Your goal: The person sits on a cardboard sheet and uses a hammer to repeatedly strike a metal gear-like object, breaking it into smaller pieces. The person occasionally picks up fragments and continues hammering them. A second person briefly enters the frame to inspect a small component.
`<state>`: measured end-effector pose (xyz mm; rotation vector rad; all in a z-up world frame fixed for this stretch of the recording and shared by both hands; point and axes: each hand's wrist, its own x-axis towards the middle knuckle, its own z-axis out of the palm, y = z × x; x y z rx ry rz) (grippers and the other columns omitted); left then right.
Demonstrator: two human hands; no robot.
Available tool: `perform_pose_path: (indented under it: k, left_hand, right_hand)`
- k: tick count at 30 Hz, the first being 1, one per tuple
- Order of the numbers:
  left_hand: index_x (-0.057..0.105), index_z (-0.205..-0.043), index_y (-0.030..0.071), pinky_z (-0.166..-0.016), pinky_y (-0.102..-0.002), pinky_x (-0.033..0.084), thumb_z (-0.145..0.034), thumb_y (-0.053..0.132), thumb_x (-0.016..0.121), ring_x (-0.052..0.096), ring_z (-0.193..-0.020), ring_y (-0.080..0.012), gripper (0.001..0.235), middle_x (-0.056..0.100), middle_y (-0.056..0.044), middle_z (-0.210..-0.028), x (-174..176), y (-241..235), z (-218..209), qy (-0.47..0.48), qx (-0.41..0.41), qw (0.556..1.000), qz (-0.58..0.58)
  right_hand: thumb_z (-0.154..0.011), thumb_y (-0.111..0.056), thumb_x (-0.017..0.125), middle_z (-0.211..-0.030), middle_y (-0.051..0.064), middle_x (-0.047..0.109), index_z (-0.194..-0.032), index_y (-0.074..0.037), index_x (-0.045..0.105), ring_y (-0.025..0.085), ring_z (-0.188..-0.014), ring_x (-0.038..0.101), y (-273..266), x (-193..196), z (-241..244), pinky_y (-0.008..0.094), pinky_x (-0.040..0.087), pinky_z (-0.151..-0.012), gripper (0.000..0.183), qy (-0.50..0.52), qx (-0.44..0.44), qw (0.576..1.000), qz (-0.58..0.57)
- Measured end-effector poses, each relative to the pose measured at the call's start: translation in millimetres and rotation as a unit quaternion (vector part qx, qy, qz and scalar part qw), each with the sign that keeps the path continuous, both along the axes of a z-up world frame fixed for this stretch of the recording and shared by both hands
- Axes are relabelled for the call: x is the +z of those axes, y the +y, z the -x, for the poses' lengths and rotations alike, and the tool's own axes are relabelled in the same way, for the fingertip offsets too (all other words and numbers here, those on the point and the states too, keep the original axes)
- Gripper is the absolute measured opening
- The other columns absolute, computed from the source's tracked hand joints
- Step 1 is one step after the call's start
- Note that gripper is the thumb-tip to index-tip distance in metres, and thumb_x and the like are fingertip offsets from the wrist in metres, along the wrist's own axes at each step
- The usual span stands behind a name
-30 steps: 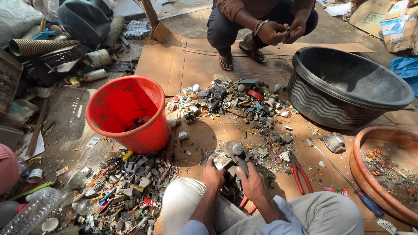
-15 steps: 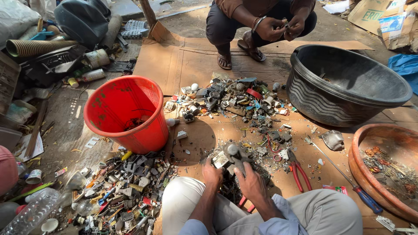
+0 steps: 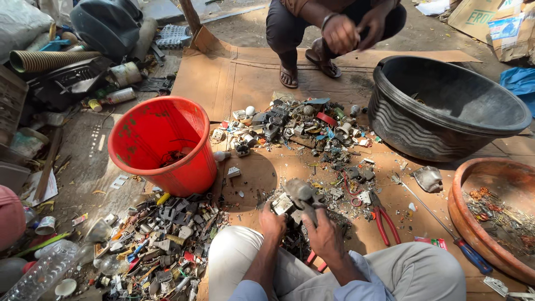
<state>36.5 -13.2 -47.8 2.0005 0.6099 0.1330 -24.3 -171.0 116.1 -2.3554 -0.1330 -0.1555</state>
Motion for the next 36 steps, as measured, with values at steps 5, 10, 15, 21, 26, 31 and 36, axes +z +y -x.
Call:
perform_pose_path:
  k: [5,10,15,21,26,31,36]
  left_hand:
    - [0.061,-0.136,0.011,-0.105,-0.043,0.048,-0.065,0.008,0.086,0.06,-0.117,-0.0397,0.076,0.063,-0.025,-0.124,-14.0,3.4,-4.1,-0.005,0.009,1.0,0.014]
    - [0.059,-0.137,0.007,-0.104,-0.045,0.048,-0.066,0.011,0.088,0.059,-0.117,-0.0413,0.077,0.063,-0.026,-0.124,-21.9,1.4,-9.2,0.004,0.008,1.0,-0.002]
    - [0.06,-0.138,0.007,-0.104,-0.043,0.049,-0.069,0.007,0.082,0.062,-0.116,-0.0402,0.073,0.067,-0.026,-0.12,-22.0,1.8,-7.4,0.003,-0.002,1.0,-0.031]
    - [0.061,-0.134,0.004,-0.099,-0.038,0.053,-0.069,0.011,0.087,0.071,-0.109,-0.0305,0.07,0.074,-0.02,-0.119,-7.5,25.1,-6.8,0.015,0.128,0.983,0.134]
    - [0.064,-0.128,0.004,-0.094,-0.037,0.051,-0.066,0.008,0.09,0.068,-0.105,-0.0293,0.067,0.073,-0.019,-0.117,6.2,19.9,-10.1,0.013,0.126,0.978,0.164]
    - [0.057,-0.133,0.004,-0.073,-0.037,0.054,-0.08,0.009,0.067,0.068,-0.087,-0.0291,0.054,0.071,-0.018,-0.106,25.8,24.2,-4.7,-0.048,0.213,0.891,0.397]
    - [0.057,-0.127,0.004,-0.074,-0.033,0.054,-0.084,0.02,0.079,0.067,-0.086,-0.022,0.051,0.071,-0.013,-0.104,28.7,26.7,1.3,0.012,0.206,0.94,0.272]
  right_hand:
    - [-0.096,-0.05,0.057,-0.093,0.027,0.072,-0.12,-0.013,0.059,0.05,-0.094,0.068,-3.3,-8.2,-8.2,0.06,0.051,-0.082,0.044,0.183,-0.031,0.976,0.117]
    - [-0.094,-0.048,0.059,-0.093,0.028,0.071,-0.122,-0.013,0.061,0.052,-0.092,0.067,-6.5,1.8,-4.4,0.058,0.053,-0.076,0.045,0.068,-0.04,0.997,0.02]
    - [-0.094,-0.048,0.059,-0.087,0.024,0.074,-0.12,-0.013,0.062,0.045,-0.086,0.072,1.0,0.1,-7.5,0.053,0.054,-0.073,0.044,0.075,-0.031,0.997,-0.019]
    - [-0.092,-0.043,0.063,-0.091,0.02,0.075,-0.114,-0.01,0.069,0.036,-0.085,0.072,-7.3,-63.3,-19.7,0.045,0.053,-0.079,0.04,0.132,-0.077,0.987,-0.058]
    - [-0.097,-0.044,0.062,-0.095,0.02,0.072,-0.12,-0.006,0.064,0.036,-0.086,0.069,-15.1,-74.1,-27.4,0.045,0.052,-0.077,0.045,0.055,-0.058,0.996,-0.049]
    - [-0.092,-0.046,0.062,-0.086,0.019,0.073,-0.118,-0.012,0.068,0.035,-0.081,0.072,-5.6,-76.4,-24.4,0.046,0.053,-0.076,0.042,0.159,-0.068,0.984,-0.044]
    - [-0.095,-0.05,0.059,-0.09,0.02,0.075,-0.115,-0.011,0.067,0.039,-0.086,0.072,-1.1,-65.8,-28.1,0.049,0.053,-0.078,0.045,0.174,-0.084,0.981,0.009]
